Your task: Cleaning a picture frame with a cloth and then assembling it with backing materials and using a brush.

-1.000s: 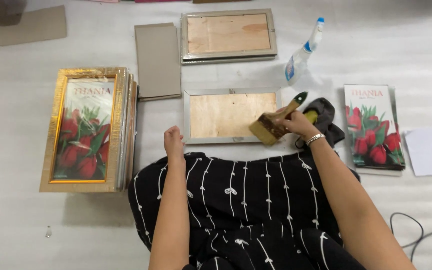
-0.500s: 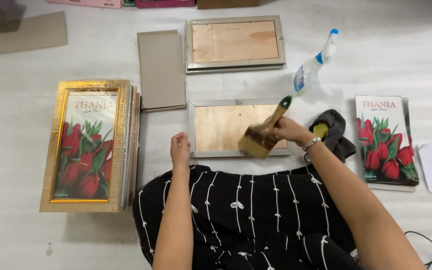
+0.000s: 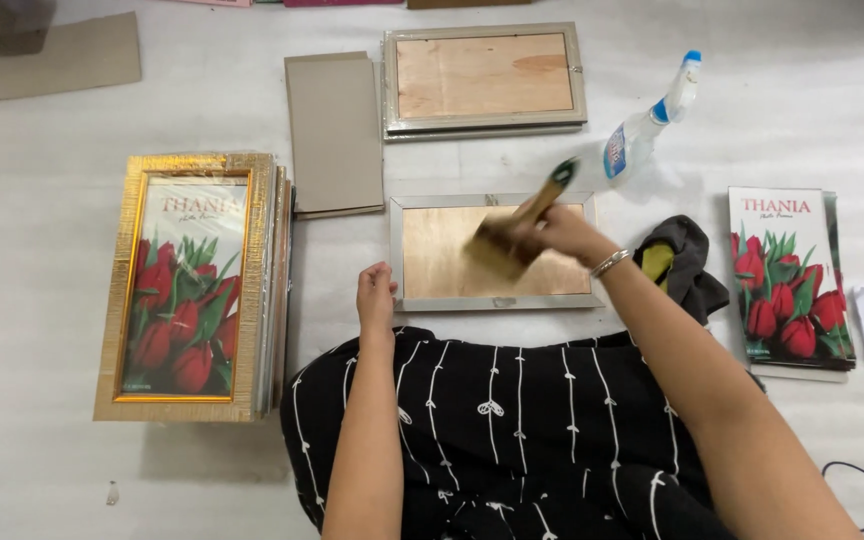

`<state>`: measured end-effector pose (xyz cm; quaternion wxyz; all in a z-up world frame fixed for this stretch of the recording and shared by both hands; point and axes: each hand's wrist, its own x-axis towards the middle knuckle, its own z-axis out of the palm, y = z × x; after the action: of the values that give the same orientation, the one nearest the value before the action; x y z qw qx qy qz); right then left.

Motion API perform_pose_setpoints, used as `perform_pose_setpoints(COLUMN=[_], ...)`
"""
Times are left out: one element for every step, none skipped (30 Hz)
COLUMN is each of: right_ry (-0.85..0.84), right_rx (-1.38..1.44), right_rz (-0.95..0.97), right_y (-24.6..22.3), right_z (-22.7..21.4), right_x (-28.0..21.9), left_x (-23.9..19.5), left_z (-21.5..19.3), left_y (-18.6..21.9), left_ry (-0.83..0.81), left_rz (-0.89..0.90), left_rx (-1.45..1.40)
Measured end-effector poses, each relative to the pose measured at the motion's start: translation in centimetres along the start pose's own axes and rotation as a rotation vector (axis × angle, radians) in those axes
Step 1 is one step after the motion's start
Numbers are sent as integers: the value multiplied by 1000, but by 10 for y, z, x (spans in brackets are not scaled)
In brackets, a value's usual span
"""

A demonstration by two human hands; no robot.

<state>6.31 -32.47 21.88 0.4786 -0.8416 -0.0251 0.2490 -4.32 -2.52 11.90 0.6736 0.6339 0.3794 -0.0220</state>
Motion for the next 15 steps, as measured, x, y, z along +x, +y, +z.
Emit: perform_pose_setpoints(right_ry=[-1,-150,-300,-301,-241,-181,-182,19,220,218,378,539,541,444,346], right_rx=[2,-5,-14,-13,-49,-86,-88,-159,-229,-230,-366,-502,-502,-437,-373], right_rz=[-1,11,24,23,27,31,31,-35,-103,-105,-69,-32,-32,-26,-19], right_y=[5,9,14,22,31,39,55,71,87,70,53,37,35,33,32], right_z=[10,20,30,28,27,26,17,8,-1,0,1,2,13,24,35], right_x=[3,5,7,20,32,45,63,81,99,98,96,94,94,93,93], left_x=[0,0,-1,-1,-3,-4,-5,-5,-6,-6,-5,-4,-6,-8,-11], left_z=[-1,-1,-1,-1,-1,0,0,1,1,1,1,1,1,1,1], left_y=[0,0,0,1,2,4,5,6,7,6,6,7,10,13,15], left_ry=[2,-8,-19,-17,-23,-28,-27,-27,-27,-25,-29,-33,-35,-36,-38], left_rz=[1,-9,-20,-20,-21,-23,-23,-26,-27,-27,-28,-30,-29,-29,-32], left_rx=[1,7,12,12,13,13,11,3,-5,-7,-4,-1,-1,-5,-10])
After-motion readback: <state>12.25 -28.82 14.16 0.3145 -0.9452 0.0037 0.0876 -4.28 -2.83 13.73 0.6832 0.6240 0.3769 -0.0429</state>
